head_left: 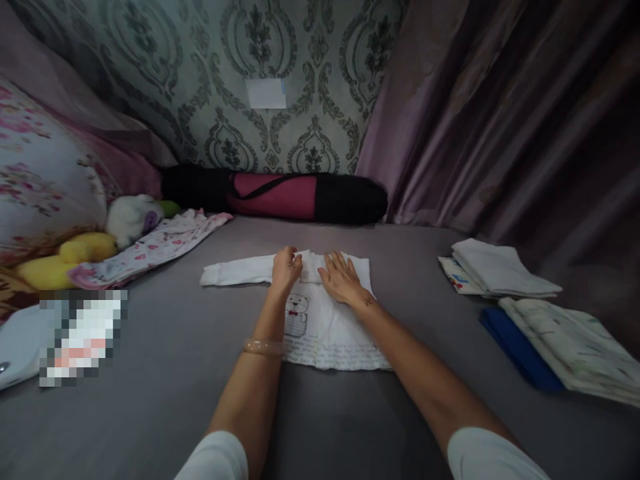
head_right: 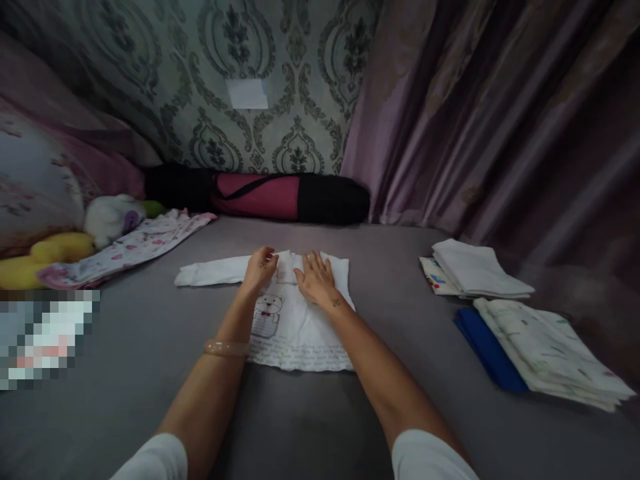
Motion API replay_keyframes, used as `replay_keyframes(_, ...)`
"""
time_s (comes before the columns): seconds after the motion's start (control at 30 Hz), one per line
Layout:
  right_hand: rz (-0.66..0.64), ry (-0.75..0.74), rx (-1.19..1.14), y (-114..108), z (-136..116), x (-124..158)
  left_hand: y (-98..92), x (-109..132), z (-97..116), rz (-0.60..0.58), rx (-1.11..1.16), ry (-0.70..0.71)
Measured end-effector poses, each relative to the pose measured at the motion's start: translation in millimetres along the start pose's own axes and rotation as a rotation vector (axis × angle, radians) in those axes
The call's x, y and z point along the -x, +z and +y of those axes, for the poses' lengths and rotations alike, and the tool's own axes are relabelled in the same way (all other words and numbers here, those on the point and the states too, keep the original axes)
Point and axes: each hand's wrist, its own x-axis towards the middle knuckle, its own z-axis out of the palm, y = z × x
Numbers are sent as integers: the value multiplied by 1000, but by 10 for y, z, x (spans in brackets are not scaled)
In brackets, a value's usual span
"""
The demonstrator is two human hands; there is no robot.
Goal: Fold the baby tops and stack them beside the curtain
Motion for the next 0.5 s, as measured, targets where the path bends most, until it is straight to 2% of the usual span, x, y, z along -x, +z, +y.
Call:
replay_keyframes(0.13, -95, -11, -32, 114, -173, -74, -36, 13, 13, -52, -7, -19)
replay_keyframes(0.27, -98, 9, -32, 207, -171, -96, -66, 34, 25, -61, 16, -58)
replay_keyframes(0.4, -116, 16, -31, 154, -184, -97, -97, 42, 31, -72, 48, -74)
replay_keyframes(0.5, -80, -14, -3, 85, -280, -118, -109, 32, 15, -69, 64, -71)
